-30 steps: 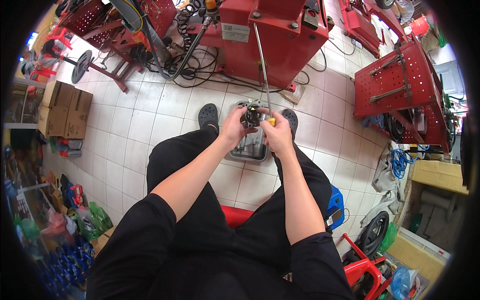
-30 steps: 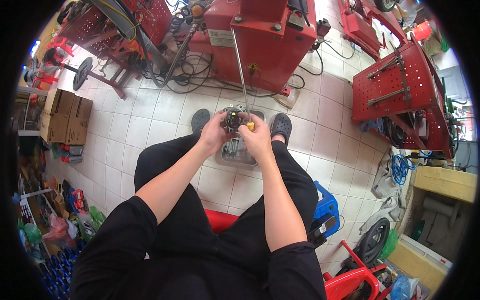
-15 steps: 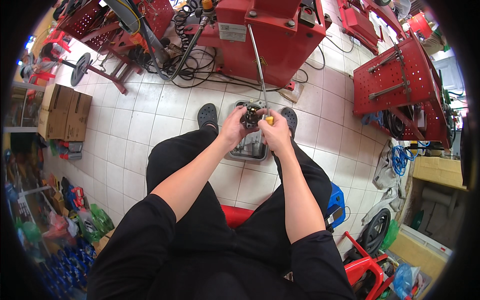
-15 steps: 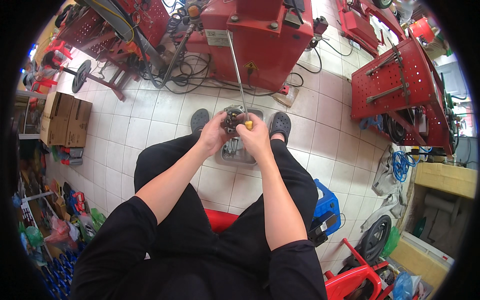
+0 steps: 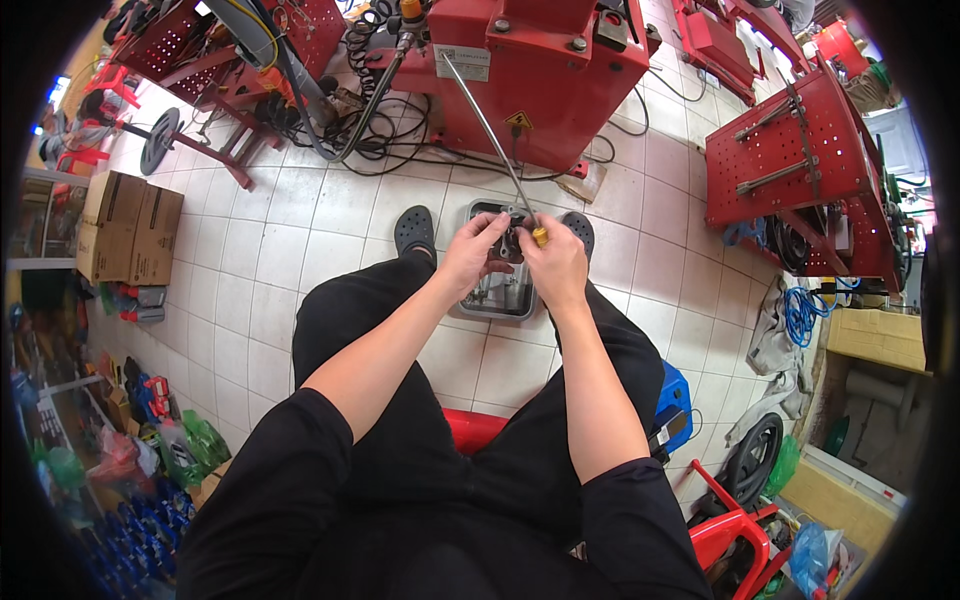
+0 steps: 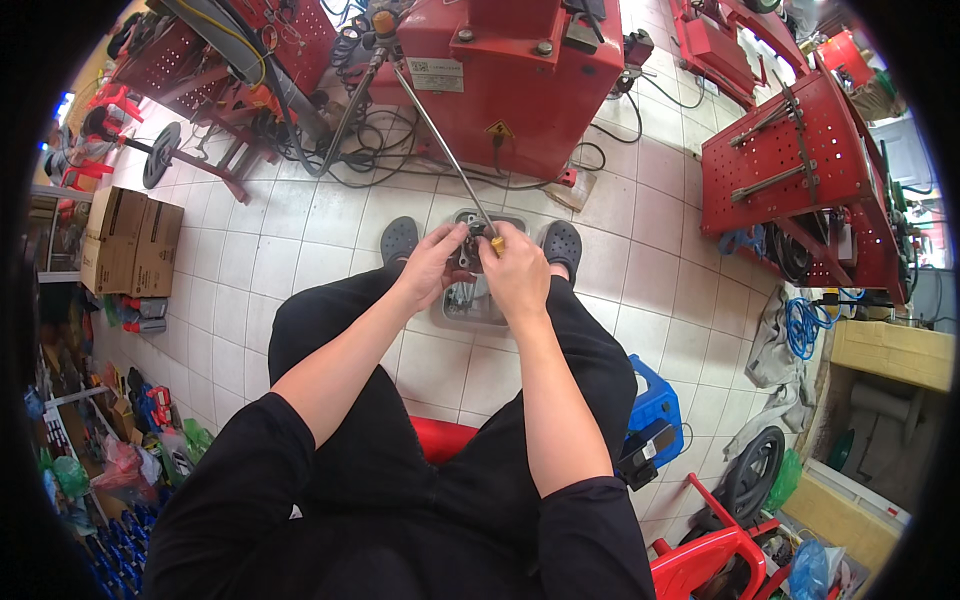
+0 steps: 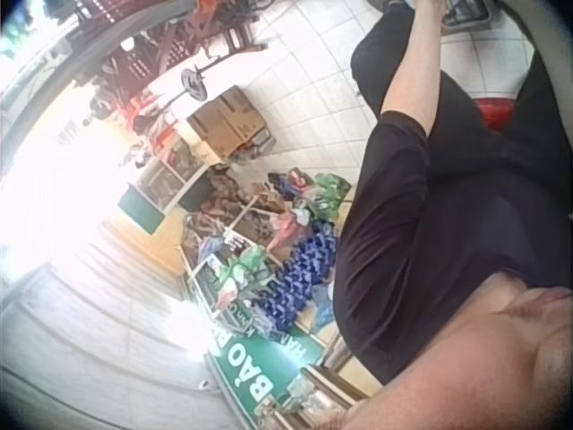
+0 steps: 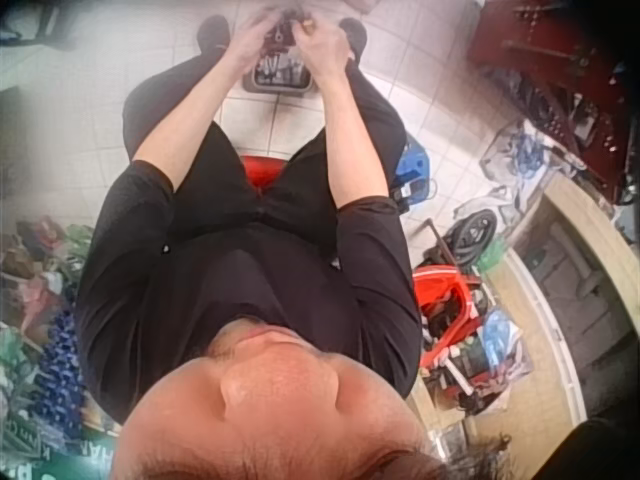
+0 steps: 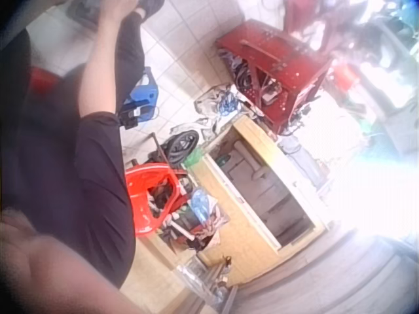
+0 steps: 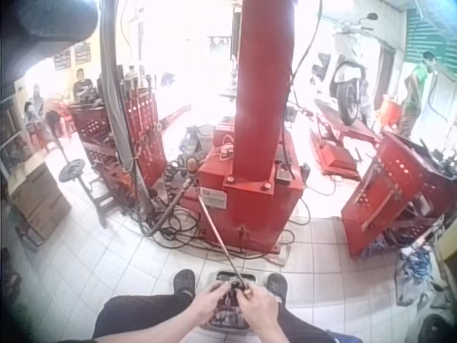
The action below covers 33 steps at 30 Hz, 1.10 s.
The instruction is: The person sits on a stool in a workshop and uses a yellow-handled screwdriver to disassemble a cylindrical metal part held in their lap. They remove screws and internal components, placing them into a metal tray on the floor, then reassemble the part.
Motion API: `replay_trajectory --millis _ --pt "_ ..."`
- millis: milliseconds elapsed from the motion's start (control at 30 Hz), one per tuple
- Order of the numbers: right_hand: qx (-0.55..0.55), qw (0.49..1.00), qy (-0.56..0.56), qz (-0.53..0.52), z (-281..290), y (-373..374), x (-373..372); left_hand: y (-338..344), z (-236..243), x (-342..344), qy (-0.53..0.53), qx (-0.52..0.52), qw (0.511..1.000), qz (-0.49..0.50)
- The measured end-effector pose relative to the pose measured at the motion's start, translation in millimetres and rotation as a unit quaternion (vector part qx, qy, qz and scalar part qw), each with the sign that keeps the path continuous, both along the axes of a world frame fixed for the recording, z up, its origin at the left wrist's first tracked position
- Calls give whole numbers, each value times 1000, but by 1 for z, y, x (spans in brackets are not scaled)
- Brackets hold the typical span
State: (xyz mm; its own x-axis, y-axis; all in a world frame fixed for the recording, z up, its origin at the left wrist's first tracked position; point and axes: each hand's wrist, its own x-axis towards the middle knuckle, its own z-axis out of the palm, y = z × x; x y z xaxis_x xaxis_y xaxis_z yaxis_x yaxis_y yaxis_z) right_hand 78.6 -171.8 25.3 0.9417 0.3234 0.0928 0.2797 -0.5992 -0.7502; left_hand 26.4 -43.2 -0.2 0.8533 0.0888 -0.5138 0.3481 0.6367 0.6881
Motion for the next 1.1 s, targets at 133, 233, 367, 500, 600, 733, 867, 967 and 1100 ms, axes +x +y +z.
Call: replay_trajectory --millis 133,233,367,500,600,733,867,967,1100 --pt "-8 1000 -10 15 -2 -2 1 0 -1 0 2 59 998 -16" --pt "-17 999 -12 41 0 -1 0 1 -6 0 16 83 996 -17" --pt "-16 996 38 82 -1 -2 0 2 -10 1 37 123 992 -3" --pt "97 968 215 88 2 -6 5 6 -15 -1 64 121 990 40" --pt "143 951 275 2 -15 -17 18 10 -20 1 69 119 984 112" --pt "52 942 326 -51 -79 -48 14 15 -25 3 88 78 974 195" --pt "-46 916 388 -90 -140 -57 -8 18 -23 4 80 60 968 231" --pt "-22 875 460 -146 -174 -57 -10 16 -16 6 86 44 970 223" --pt "-86 859 479 -160 -221 -54 -16 19 -17 5 92 19 969 230"
